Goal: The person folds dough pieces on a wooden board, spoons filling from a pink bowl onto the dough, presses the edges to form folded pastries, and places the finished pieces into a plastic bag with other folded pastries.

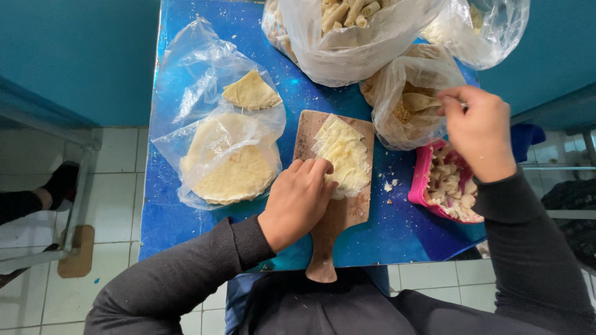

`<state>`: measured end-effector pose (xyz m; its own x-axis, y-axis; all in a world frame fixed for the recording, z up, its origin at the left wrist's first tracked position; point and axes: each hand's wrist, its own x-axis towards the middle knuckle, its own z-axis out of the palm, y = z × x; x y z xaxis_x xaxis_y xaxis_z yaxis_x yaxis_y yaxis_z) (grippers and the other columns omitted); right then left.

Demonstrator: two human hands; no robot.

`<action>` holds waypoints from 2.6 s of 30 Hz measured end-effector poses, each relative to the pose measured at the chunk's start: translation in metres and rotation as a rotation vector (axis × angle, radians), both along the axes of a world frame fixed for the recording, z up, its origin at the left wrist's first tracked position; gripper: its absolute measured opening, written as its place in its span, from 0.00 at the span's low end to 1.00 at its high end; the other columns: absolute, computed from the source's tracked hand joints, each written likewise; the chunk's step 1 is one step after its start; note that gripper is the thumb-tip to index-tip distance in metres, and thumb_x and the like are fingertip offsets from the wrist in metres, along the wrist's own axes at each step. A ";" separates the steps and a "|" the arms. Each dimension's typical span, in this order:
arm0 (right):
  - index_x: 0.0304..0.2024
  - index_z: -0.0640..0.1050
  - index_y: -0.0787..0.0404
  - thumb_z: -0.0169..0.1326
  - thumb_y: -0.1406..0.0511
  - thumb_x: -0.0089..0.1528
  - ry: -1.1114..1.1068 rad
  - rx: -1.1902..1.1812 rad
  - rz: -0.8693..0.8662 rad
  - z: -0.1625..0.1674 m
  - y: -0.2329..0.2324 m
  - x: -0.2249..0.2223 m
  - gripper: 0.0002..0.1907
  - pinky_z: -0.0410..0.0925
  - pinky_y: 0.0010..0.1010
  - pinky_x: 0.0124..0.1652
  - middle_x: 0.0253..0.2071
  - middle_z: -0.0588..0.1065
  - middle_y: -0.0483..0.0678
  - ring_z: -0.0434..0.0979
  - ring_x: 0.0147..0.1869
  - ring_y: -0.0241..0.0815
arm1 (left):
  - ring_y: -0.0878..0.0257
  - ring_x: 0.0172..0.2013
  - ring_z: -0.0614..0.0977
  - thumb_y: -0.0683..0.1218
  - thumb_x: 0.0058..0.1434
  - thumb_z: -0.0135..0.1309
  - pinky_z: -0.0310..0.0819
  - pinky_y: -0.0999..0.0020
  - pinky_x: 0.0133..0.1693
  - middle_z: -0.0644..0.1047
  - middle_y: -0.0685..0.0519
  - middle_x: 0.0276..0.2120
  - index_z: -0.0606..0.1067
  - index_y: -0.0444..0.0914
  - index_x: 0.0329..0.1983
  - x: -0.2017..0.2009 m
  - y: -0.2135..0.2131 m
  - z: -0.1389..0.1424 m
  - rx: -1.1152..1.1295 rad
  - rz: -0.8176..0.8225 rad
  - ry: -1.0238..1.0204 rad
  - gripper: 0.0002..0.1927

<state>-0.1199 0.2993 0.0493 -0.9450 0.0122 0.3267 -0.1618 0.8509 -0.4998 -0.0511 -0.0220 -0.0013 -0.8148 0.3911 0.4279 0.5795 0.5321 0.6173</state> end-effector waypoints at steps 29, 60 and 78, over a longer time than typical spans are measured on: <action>0.47 0.82 0.65 0.54 0.72 0.66 -0.140 -0.197 0.169 0.004 -0.088 0.102 0.09 0.72 0.24 0.37 0.37 0.81 0.49 0.84 0.39 0.35 | 0.47 0.40 0.78 0.42 0.62 0.54 0.72 0.53 0.42 0.77 0.45 0.36 0.69 0.37 0.50 0.001 -0.002 0.003 0.022 -0.003 -0.089 0.14; 0.47 0.82 0.64 0.55 0.74 0.65 -0.108 -0.205 0.177 0.006 -0.086 0.105 0.10 0.72 0.25 0.37 0.36 0.81 0.51 0.83 0.38 0.37 | 0.46 0.39 0.82 0.37 0.65 0.51 0.76 0.55 0.39 0.78 0.43 0.38 0.67 0.35 0.56 0.001 0.001 0.009 0.202 -0.089 -0.229 0.16; 0.55 0.80 0.66 0.51 0.67 0.76 -0.062 -0.474 -0.076 0.021 -0.027 0.072 0.10 0.62 0.19 0.36 0.42 0.81 0.48 0.67 0.34 0.26 | 0.48 0.38 0.83 0.35 0.63 0.52 0.77 0.57 0.39 0.78 0.44 0.37 0.68 0.35 0.56 0.001 0.003 0.008 0.231 -0.086 -0.227 0.18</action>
